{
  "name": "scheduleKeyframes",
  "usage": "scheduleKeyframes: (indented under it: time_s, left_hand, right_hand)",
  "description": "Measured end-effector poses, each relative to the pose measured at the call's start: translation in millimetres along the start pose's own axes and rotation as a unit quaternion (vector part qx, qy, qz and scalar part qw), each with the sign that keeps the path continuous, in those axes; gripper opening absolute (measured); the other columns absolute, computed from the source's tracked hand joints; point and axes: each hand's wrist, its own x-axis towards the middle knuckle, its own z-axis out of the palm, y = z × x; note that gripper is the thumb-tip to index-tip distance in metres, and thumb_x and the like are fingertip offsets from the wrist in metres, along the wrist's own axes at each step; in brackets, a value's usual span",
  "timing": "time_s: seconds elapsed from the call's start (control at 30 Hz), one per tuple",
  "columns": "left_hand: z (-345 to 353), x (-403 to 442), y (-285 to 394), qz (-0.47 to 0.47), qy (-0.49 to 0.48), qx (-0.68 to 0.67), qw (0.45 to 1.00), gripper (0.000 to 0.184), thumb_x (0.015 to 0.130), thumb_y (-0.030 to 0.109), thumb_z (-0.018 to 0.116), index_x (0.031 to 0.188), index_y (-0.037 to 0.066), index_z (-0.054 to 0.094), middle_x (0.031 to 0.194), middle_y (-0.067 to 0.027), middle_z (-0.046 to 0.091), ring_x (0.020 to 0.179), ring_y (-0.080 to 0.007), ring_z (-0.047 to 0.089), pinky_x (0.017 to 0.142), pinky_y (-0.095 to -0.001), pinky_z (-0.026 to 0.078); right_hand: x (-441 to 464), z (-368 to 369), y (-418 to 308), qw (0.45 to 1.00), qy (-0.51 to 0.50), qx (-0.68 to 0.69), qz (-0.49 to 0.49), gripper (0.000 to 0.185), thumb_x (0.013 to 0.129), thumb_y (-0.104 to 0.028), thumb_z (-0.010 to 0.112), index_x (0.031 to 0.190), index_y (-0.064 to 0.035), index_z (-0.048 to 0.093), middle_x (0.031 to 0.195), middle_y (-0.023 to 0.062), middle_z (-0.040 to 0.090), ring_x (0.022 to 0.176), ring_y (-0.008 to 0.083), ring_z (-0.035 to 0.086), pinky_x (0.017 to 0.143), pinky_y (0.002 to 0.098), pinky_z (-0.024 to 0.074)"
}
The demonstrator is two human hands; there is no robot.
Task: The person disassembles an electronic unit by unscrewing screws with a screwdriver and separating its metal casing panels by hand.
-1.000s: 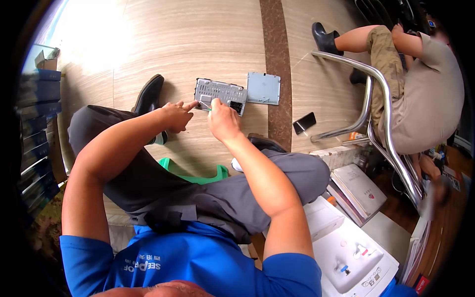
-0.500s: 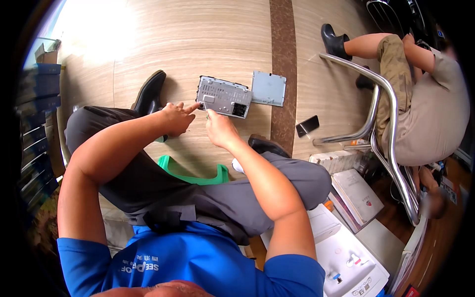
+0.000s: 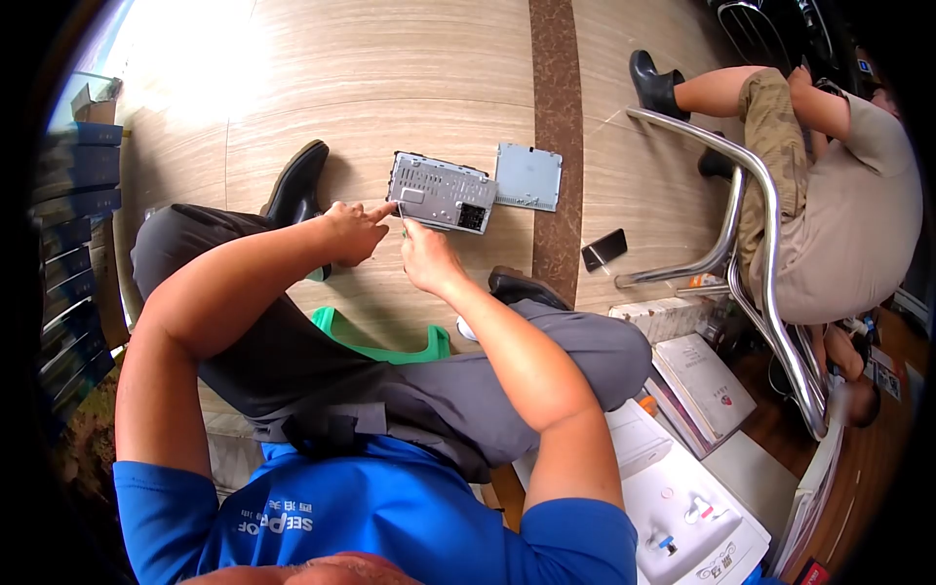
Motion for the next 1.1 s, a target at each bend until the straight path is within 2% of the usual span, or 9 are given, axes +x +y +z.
scheduleKeyframes:
  time_s: [0.43,0.5,0.63,0.73,0.83,0.9,1.03,1.1]
  left_hand:
    - [-3.8,-1.5,1.0,-0.012,0.009,-0.006,1.000,0.051,0.082,0.013,0.067,0.132,0.013,0.059,0.164,-0.0126,0.014,0.125,-0.0345,0.055,0.092,-0.0457,0.052]
    - [-7.0,-2.8,1.6,-0.011,-0.009,0.003,1.000,0.050,0.082,0.014,0.067,0.132,0.016,0.060,0.164,-0.0122,0.013,0.124,-0.0341,0.056,0.091,-0.0456,0.052]
    - [-6.9,-2.2,3.3,-0.016,-0.024,-0.014,0.999,0.049,0.084,0.012,0.065,0.133,0.013,0.061,0.165,-0.0089,0.010,0.130,-0.0341,0.052,0.093,-0.0490,0.048]
    - [-2.6,1.6,3.7,-0.024,-0.020,0.024,0.999,0.051,0.081,0.015,0.068,0.132,0.019,0.060,0.164,-0.0120,0.011,0.120,-0.0343,0.060,0.089,-0.0464,0.053]
    - [-7.3,1.5,4.5,-0.028,-0.033,0.031,0.999,0.052,0.080,0.014,0.070,0.132,0.020,0.061,0.165,-0.0118,0.010,0.120,-0.0340,0.060,0.088,-0.0455,0.053]
    - [-8.4,1.0,4.4,-0.024,-0.033,0.032,0.999,0.053,0.079,0.014,0.071,0.131,0.020,0.062,0.165,-0.0113,0.011,0.120,-0.0340,0.060,0.086,-0.0452,0.053]
    - [-8.8,1.2,2.7,-0.025,-0.036,0.021,0.999,0.053,0.079,0.014,0.071,0.130,0.020,0.062,0.165,-0.0108,0.011,0.121,-0.0340,0.060,0.085,-0.0454,0.053]
    - [-10.2,0.6,2.7,-0.034,-0.047,-0.034,0.998,0.053,0.082,0.009,0.068,0.134,0.015,0.062,0.166,-0.0046,0.006,0.129,-0.0362,0.052,0.091,-0.0553,0.047]
  right_hand:
    - [-5.3,-5.9,-16.4,1.000,0.017,-0.018,0.011,0.044,0.091,-0.014,0.044,0.130,0.0001,0.054,0.080,0.0217,0.068,0.075,0.0314,0.070,0.074,0.0436,0.0533]
    - [-7.1,-10.7,-25.3,0.999,0.002,-0.001,0.038,0.036,0.092,-0.017,0.045,0.122,-0.0020,0.058,0.103,0.0302,0.065,0.099,0.0450,0.063,0.087,0.0533,0.0496]
    - [-3.8,-7.2,-33.4,0.997,-0.011,-0.026,0.075,0.036,0.092,-0.019,0.045,0.122,-0.0023,0.058,0.103,0.0295,0.065,0.100,0.0456,0.063,0.088,0.0537,0.0494]
    - [-0.3,-4.0,-39.1,0.995,-0.003,-0.083,0.063,0.037,0.092,-0.020,0.045,0.121,-0.0016,0.058,0.103,0.0297,0.065,0.100,0.0455,0.063,0.089,0.0541,0.0491]
    - [1.9,-8.4,-49.7,0.988,-0.011,-0.137,0.068,0.032,0.092,-0.019,0.047,0.113,-0.0001,0.062,0.102,0.0297,0.066,0.099,0.0432,0.065,0.088,0.0530,0.0506]
    - [3.1,-14.2,-53.3,0.979,-0.014,-0.199,0.043,0.024,0.090,-0.019,0.048,0.097,-0.0015,0.063,0.094,0.0245,0.068,0.094,0.0415,0.065,0.081,0.0527,0.0514]
    - [5.2,-27.2,-55.8,0.963,-0.068,-0.257,0.051,0.021,0.090,-0.018,0.050,0.097,-0.0040,0.064,0.095,0.0215,0.069,0.094,0.0398,0.066,0.081,0.0514,0.0521]
    - [5.9,-29.8,-50.6,0.944,-0.077,-0.321,0.015,0.019,0.090,-0.017,0.052,0.099,-0.0060,0.064,0.095,0.0199,0.070,0.094,0.0381,0.067,0.080,0.0498,0.0527]
